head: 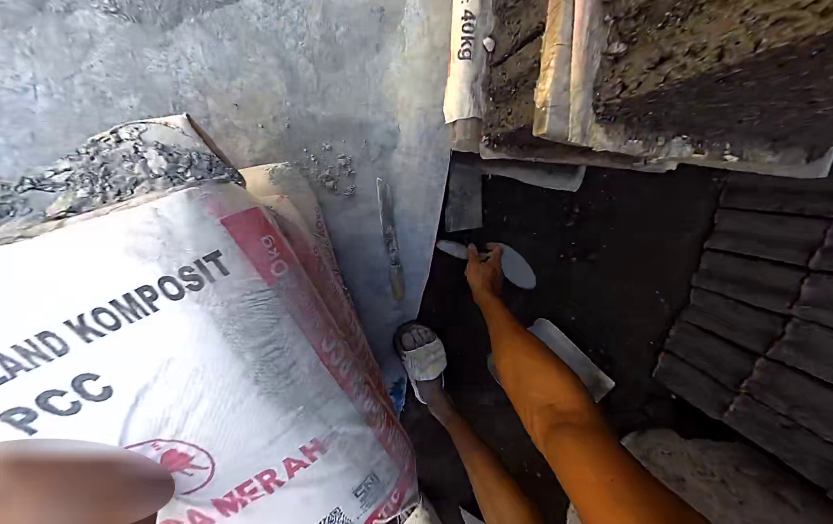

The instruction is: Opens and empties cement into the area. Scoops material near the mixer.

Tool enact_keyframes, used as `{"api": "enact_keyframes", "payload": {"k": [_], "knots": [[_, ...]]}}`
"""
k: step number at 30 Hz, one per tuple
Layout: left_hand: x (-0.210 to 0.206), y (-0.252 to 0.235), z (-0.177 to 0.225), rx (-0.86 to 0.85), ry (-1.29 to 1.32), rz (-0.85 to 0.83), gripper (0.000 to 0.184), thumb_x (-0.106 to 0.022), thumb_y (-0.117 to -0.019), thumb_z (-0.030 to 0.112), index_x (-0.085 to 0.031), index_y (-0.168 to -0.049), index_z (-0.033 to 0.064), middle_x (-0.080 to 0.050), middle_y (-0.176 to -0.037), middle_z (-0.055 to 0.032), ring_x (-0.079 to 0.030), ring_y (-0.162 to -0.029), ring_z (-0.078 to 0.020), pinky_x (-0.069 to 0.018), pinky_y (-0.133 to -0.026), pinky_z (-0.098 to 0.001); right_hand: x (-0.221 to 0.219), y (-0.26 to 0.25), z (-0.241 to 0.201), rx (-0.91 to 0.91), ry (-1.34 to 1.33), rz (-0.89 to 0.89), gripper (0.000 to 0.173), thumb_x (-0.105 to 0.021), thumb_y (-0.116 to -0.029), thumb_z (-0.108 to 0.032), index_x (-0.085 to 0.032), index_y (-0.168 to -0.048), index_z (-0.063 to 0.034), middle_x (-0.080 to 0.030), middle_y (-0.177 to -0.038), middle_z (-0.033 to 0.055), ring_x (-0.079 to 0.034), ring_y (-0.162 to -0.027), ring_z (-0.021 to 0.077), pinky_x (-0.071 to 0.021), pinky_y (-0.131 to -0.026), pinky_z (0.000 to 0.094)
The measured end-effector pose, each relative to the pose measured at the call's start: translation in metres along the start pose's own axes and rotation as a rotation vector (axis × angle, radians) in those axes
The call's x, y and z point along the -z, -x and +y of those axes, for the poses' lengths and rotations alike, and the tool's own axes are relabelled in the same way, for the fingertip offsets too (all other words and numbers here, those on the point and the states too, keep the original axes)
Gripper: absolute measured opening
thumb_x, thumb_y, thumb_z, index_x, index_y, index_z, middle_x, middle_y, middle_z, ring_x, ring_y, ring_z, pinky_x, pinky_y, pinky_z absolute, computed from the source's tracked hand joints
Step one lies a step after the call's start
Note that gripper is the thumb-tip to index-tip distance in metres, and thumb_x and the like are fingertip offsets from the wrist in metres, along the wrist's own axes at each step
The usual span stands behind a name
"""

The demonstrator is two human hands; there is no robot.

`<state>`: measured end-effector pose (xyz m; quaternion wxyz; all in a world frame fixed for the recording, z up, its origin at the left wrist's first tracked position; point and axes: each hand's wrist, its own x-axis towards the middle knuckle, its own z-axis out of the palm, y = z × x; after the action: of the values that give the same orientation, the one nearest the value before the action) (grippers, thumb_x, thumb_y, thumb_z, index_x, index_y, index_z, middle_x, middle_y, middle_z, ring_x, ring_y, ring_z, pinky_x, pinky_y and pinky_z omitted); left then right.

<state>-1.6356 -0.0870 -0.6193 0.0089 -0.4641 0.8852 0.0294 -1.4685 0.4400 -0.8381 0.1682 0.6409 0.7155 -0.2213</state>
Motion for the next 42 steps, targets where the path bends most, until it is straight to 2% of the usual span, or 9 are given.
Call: {"api": "enact_keyframes", "payload": {"k": [4, 8, 11, 16, 20, 25, 32, 39, 42], "knots": [[0.026, 0.022, 0.035, 0.057, 0.061, 0.047, 0.075, -0.032, -0.1046, 0.060, -0.042, -0.155, 0.0052, -0.047, -0.153, -0.0244, -0.046, -0.142, -0.0399, -0.0398, -0.111, -0.0609, -0.004, 0.018, -0.024, 0.028, 0.071, -0.105, 0.052, -0.046, -0.1059, -0.049, -0.060, -0.138, -0.0104, -0.069, -0.120, 0.0214, -0.071, -0.101, 0.0373, -0.0573, -0.087, 0.0592], [0.025, 0.012, 0.034, 0.058, 0.058, 0.088, 0.078, -0.034, -0.1019, 0.063, -0.045, -0.153, 0.0053, -0.048, -0.152, -0.0244, -0.047, -0.141, -0.0409, -0.0387, -0.111, -0.0627, 0.009, 0.063, -0.058, -0.146, -0.127, -0.079, 0.046, -0.067, -0.0966, -0.038, -0.063, -0.126, -0.0035, -0.065, -0.120, 0.0255, -0.066, -0.107, 0.0405, -0.0537, -0.087, 0.0616], [0.030, 0.018, 0.029, 0.050, 0.079, 0.047, 0.079, -0.038, -0.1014, 0.064, -0.044, -0.153, 0.0046, -0.046, -0.154, -0.0219, -0.045, -0.144, -0.0374, -0.0347, -0.116, -0.0577, 0.064, 0.122, -0.043, -0.176, -0.325, -0.045, 0.039, -0.064, -0.0993, -0.020, -0.054, -0.130, 0.0028, -0.068, -0.099, 0.0198, -0.069, -0.080, 0.0288, -0.0588, -0.070, 0.0467], [0.036, 0.015, 0.034, 0.074, 0.125, 0.024, 0.080, -0.040, -0.1005, 0.064, -0.042, -0.155, 0.0048, -0.041, -0.160, -0.0200, -0.038, -0.149, -0.0366, -0.0266, -0.120, -0.0585, 0.163, 0.208, -0.032, 0.104, -0.363, -0.293, 0.046, -0.050, -0.1061, -0.016, -0.031, -0.145, -0.0014, -0.072, -0.104, 0.0147, -0.074, -0.078, 0.0246, -0.0626, -0.063, 0.0410], [0.033, 0.014, 0.033, 0.081, 0.127, 0.013, 0.082, -0.039, -0.0995, 0.066, -0.041, -0.156, 0.0060, -0.039, -0.161, -0.0188, -0.037, -0.149, -0.0356, -0.0252, -0.121, -0.0591, 0.151, 0.225, -0.037, 0.244, -0.026, -0.381, 0.035, -0.050, -0.1064, -0.025, -0.050, -0.135, -0.0034, -0.069, -0.084, 0.0080, -0.067, -0.061, 0.0194, -0.0587, -0.055, 0.0383], [0.034, 0.013, 0.033, 0.095, 0.139, 0.002, 0.084, -0.042, -0.0975, 0.068, -0.040, -0.157, 0.0080, -0.039, -0.162, -0.0183, -0.036, -0.150, -0.0359, -0.0231, -0.122, -0.0595, 0.191, 0.257, -0.067, 0.575, -0.165, -0.525, 0.033, -0.049, -0.1037, -0.028, -0.063, -0.121, -0.0039, -0.068, -0.075, 0.0035, -0.064, -0.055, 0.0153, -0.0574, -0.051, 0.0332], [0.031, 0.010, 0.034, 0.122, 0.128, -0.007, 0.088, -0.038, -0.0953, 0.072, -0.039, -0.157, 0.0086, -0.038, -0.162, -0.0163, -0.036, -0.150, -0.0340, -0.0219, -0.122, -0.0600, 0.263, 0.241, -0.280, 1.122, 0.536, -0.361, 0.061, -0.027, -0.1067, -0.057, -0.066, -0.100, -0.0107, -0.062, -0.072, 0.0072, -0.065, -0.068, 0.0254, -0.0531, -0.063, 0.0520], [0.030, 0.003, 0.039, 0.101, 0.143, 0.023, 0.093, -0.034, -0.0919, 0.074, -0.043, -0.155, 0.0063, -0.042, -0.160, -0.0172, -0.039, -0.148, -0.0353, -0.0223, -0.120, -0.0598, 0.175, 0.248, -0.551, 1.390, 1.226, -0.708, 0.060, -0.032, -0.1083, -0.057, -0.065, -0.087, -0.0111, -0.061, -0.075, 0.0105, -0.064, -0.075, 0.0296, -0.0503, -0.068, 0.0548], [0.026, 0.007, 0.034, 0.104, 0.153, 0.032, 0.096, -0.033, -0.0908, 0.077, -0.044, -0.154, 0.0058, -0.043, -0.159, -0.0180, -0.039, -0.147, -0.0360, -0.0220, -0.120, -0.0602, 0.144, 0.272, -0.589, 1.480, 1.475, -0.830, 0.060, -0.033, -0.1082, -0.056, -0.064, -0.081, -0.0124, -0.058, -0.069, 0.0071, -0.062, -0.068, 0.0263, -0.0492, -0.063, 0.0520]]}}
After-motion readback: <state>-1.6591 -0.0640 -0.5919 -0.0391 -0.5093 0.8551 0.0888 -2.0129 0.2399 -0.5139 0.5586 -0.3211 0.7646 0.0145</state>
